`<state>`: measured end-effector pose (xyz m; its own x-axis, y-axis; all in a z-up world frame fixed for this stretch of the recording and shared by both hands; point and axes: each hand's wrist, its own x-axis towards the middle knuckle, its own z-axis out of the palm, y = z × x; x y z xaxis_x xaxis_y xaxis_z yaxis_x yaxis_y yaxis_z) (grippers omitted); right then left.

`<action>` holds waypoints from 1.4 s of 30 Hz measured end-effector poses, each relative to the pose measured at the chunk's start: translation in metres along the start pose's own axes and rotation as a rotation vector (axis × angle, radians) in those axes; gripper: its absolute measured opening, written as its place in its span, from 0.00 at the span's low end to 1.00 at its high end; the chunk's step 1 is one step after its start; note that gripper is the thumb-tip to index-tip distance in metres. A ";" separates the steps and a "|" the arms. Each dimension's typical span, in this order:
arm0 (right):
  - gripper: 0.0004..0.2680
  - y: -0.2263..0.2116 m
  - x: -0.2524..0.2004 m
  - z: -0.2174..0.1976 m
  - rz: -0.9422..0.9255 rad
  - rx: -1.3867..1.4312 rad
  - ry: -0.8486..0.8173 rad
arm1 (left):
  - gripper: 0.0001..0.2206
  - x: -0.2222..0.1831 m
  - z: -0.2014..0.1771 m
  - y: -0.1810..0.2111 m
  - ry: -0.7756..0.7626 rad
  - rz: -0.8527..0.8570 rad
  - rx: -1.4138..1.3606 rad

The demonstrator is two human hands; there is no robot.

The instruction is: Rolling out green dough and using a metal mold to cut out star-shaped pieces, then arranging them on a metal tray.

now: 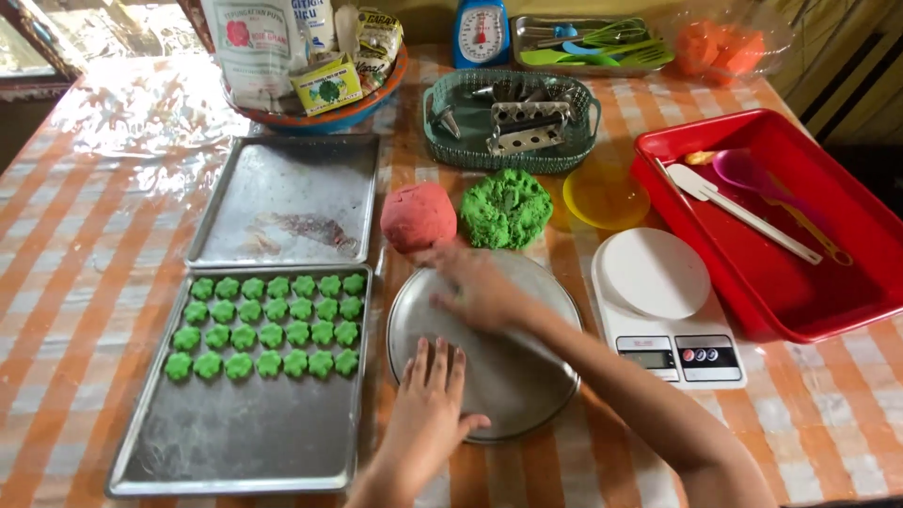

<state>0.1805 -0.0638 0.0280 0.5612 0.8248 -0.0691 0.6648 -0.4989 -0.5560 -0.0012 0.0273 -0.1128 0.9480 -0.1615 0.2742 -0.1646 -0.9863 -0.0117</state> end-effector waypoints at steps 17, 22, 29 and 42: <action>0.26 0.012 -0.034 0.000 -0.052 -0.120 -0.157 | 0.54 0.006 -0.023 -0.001 0.153 -0.099 0.163; 0.28 0.039 -0.093 0.060 -0.555 -0.581 0.224 | 0.59 -0.001 0.000 -0.003 0.147 -0.095 0.148; 0.27 0.112 -0.055 0.058 -0.286 -0.837 0.386 | 0.62 0.006 -0.032 -0.002 0.090 -0.069 0.240; 0.34 0.074 -0.105 0.086 -0.040 -0.675 0.447 | 0.61 0.002 -0.026 -0.005 0.043 -0.077 0.134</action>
<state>0.1284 -0.1641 -0.0771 0.5796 0.7326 0.3568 0.7628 -0.6418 0.0789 -0.0051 0.0332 -0.0873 0.9436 -0.0862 0.3198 -0.0513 -0.9919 -0.1161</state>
